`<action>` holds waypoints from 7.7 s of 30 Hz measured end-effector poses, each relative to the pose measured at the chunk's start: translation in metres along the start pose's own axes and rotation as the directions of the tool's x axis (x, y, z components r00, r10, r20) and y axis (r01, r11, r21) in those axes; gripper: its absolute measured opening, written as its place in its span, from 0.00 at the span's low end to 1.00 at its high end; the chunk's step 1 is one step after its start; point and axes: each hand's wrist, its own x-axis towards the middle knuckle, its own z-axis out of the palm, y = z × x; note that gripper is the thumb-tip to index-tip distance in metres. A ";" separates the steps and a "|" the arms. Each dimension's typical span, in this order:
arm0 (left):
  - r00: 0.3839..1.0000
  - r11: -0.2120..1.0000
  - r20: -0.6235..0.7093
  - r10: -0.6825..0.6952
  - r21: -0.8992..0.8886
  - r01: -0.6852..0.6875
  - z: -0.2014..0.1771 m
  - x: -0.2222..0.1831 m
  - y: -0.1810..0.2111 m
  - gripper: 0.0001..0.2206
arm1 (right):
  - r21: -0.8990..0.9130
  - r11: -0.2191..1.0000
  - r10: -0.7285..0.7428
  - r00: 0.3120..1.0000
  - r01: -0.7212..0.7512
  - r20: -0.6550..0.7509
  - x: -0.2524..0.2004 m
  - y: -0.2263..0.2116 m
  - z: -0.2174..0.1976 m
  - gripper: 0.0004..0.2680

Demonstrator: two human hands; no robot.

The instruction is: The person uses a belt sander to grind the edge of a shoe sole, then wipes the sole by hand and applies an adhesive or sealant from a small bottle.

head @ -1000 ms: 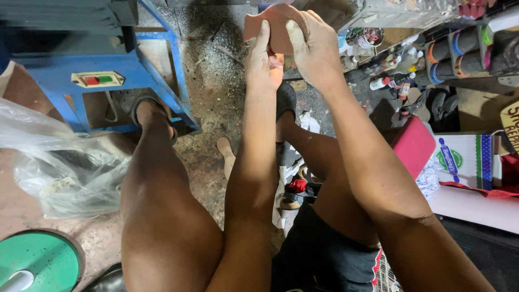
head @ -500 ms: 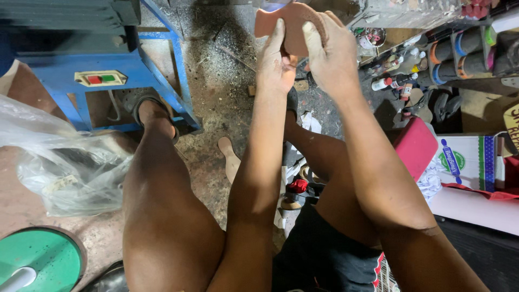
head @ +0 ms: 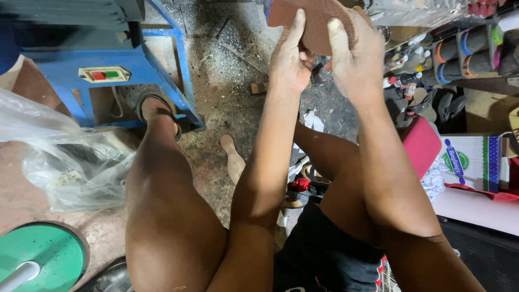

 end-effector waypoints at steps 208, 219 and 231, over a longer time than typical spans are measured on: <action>0.986 0.910 -0.068 -0.150 0.381 0.165 -0.030 0.013 0.057 0.20 | 0.657 0.123 0.422 0.639 -0.743 0.643 0.026 0.073 0.048 0.13; 0.987 0.922 0.020 -0.161 0.360 0.143 -0.029 0.007 0.054 0.19 | 0.678 0.179 0.456 0.671 -0.713 0.585 0.018 0.063 0.046 0.14; 0.973 0.883 0.220 -0.067 0.467 -0.045 0.003 -0.033 0.064 0.18 | 0.737 0.125 0.246 0.741 -0.664 0.625 0.004 0.062 0.026 0.13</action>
